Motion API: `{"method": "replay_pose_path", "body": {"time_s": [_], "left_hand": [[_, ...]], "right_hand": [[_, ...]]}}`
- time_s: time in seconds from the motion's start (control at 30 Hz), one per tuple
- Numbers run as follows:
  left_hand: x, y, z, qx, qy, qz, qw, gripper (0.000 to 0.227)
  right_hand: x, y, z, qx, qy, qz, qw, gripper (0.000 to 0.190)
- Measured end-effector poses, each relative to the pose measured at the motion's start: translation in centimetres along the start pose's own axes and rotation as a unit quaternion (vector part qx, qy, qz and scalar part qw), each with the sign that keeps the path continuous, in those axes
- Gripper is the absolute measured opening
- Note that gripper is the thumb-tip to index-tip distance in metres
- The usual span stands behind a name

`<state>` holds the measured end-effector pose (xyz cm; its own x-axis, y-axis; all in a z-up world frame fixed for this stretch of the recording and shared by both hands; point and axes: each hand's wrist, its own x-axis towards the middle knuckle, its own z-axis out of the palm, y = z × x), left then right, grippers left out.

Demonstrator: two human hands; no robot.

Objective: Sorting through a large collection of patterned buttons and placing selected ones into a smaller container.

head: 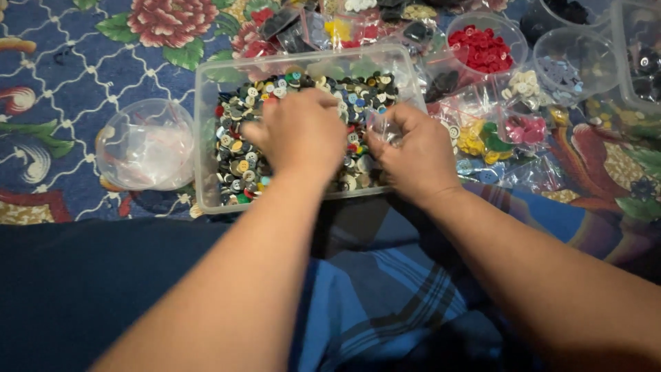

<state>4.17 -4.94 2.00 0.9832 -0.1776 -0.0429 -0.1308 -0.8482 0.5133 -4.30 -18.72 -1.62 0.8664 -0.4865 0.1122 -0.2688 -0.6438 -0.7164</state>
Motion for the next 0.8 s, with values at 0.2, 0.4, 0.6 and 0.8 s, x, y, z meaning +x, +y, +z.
{"method": "replay_pose_path", "body": {"time_s": [0.2, 0.4, 0.6, 0.8], "left_hand": [[3.1, -1.7, 1.7, 0.129, 0.016, 0.082, 0.988, 0.016], [3.6, -1.8, 3.4, 0.202, -0.049, 0.095, 0.973, 0.026], [3.5, -1.2, 3.3, 0.188, -0.086, 0.089, 0.974, 0.027], [2.4, -1.7, 2.1, 0.121, -0.104, 0.026, 0.987, 0.031]], "right_hand": [[-0.1, -0.1, -0.2, 0.013, 0.006, -0.003, 1.0, 0.015], [-0.3, -0.7, -0.6, 0.014, -0.005, 0.016, 1.0, 0.014], [0.1, -0.6, -0.4, 0.016, -0.002, 0.028, 0.999, 0.014], [-0.1, -0.7, -0.5, 0.013, -0.008, 0.03, 0.999, 0.014]]}}
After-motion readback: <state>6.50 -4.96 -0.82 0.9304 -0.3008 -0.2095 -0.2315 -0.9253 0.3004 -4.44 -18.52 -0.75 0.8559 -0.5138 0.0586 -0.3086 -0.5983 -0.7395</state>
